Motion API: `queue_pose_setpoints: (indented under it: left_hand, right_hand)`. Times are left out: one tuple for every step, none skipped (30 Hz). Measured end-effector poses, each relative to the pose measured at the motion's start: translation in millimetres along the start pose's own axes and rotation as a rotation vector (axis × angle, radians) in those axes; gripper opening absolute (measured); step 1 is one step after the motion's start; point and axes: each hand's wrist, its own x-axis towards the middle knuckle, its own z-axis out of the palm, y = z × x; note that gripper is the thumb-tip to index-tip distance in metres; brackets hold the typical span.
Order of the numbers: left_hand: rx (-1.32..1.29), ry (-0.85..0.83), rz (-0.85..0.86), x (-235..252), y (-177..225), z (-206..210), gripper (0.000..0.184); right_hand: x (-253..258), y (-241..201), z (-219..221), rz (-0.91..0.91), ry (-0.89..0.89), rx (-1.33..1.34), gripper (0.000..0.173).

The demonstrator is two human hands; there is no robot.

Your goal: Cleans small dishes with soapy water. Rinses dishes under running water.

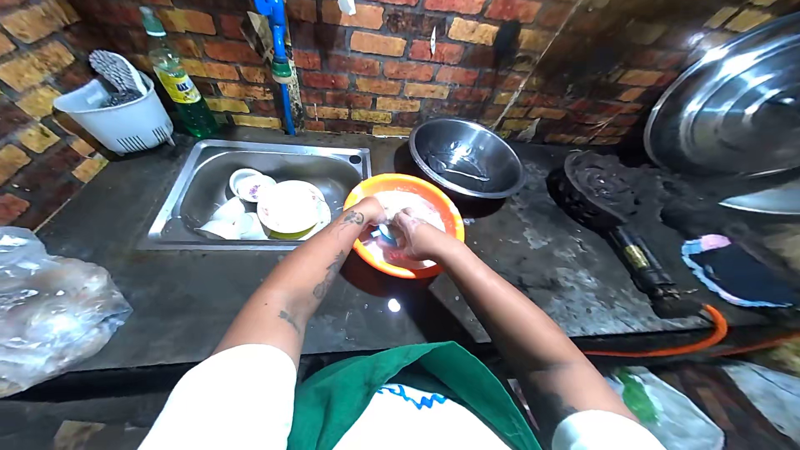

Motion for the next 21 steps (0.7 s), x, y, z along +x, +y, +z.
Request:
queue_pose_setpoints:
  left_hand:
    - [-0.080,-0.011,-0.030,2,-2,-1,0.036]
    - [-0.162,-0.026,-0.043,5,-4,-1,0.037]
    - [-0.271,-0.036,-0.047,8,-7,0,0.037]
    - [-0.421,-0.026,-0.046,6,-8,3,0.037]
    - [-0.597,-0.016,-0.030,-1,-8,5,0.039]
    - [-0.744,-0.016,-0.015,-10,-6,4,0.042]
    - [-0.865,-0.014,-0.013,-16,-4,2,0.043]
    - [-0.960,-0.006,-0.012,-21,-2,1,0.041]
    - [-1.043,-0.018,0.037,-22,-4,1,0.040]
    - [-1.094,-0.020,0.106,-20,-7,4,0.038]
    - [-1.118,-0.017,0.150,-21,-6,8,0.036]
    - [-1.130,-0.010,0.174,-22,-4,13,0.032]
    - [-1.138,-0.025,0.210,-23,-2,17,0.037]
    - [-1.132,-0.015,0.225,-20,1,21,0.048]
    - [-1.122,0.020,0.210,-16,5,23,0.058]
    - [-1.096,0.054,0.193,-12,8,23,0.063]
    - [-1.056,0.073,0.178,-10,12,20,0.065]
    - [-1.014,0.078,0.179,-9,16,16,0.063]
    - [-0.985,0.071,0.188,-10,20,11,0.060]
    - [-0.981,0.056,0.196,-9,23,7,0.058]
    - [-0.995,0.039,0.203,-8,26,5,0.055]
  right_hand:
    - [2,-1,1,0.006,-0.012,-0.093,0.063]
    - [3,-2,2,0.002,-0.020,-0.186,0.058]
    - [3,-4,1,0.005,-0.044,-0.260,0.051]
    - [2,-7,2,0.014,-0.071,-0.289,0.043]
    - [1,-9,1,0.036,-0.100,-0.252,0.039]
    - [4,-8,1,0.080,-0.105,-0.137,0.040]
    - [8,-2,4,0.129,-0.059,0.054,0.041]
    - [11,5,7,0.175,0.019,0.309,0.041]
    - [12,10,8,0.225,0.087,0.595,0.039]
    - [14,13,7,0.272,0.139,0.876,0.038]
    - [18,17,5,0.295,0.197,1.129,0.036]
    - [21,17,3,0.295,0.238,1.364,0.031]
    - [22,13,0,0.280,0.286,1.574,0.027]
    - [24,8,-3,0.252,0.332,1.731,0.023]
    - [26,1,-4,0.242,0.391,1.829,0.019]
    - [26,-7,-6,0.251,0.456,1.890,0.018]
    - [25,-13,-8,0.256,0.505,1.919,0.018]
    - [25,-18,-11,0.250,0.545,1.919,0.019]
    - [24,-22,-13,0.236,0.581,1.890,0.023]
    - [24,-26,-16,0.209,0.618,1.847,0.025]
    - [24,-33,-18,0.191,0.657,1.785,0.027]
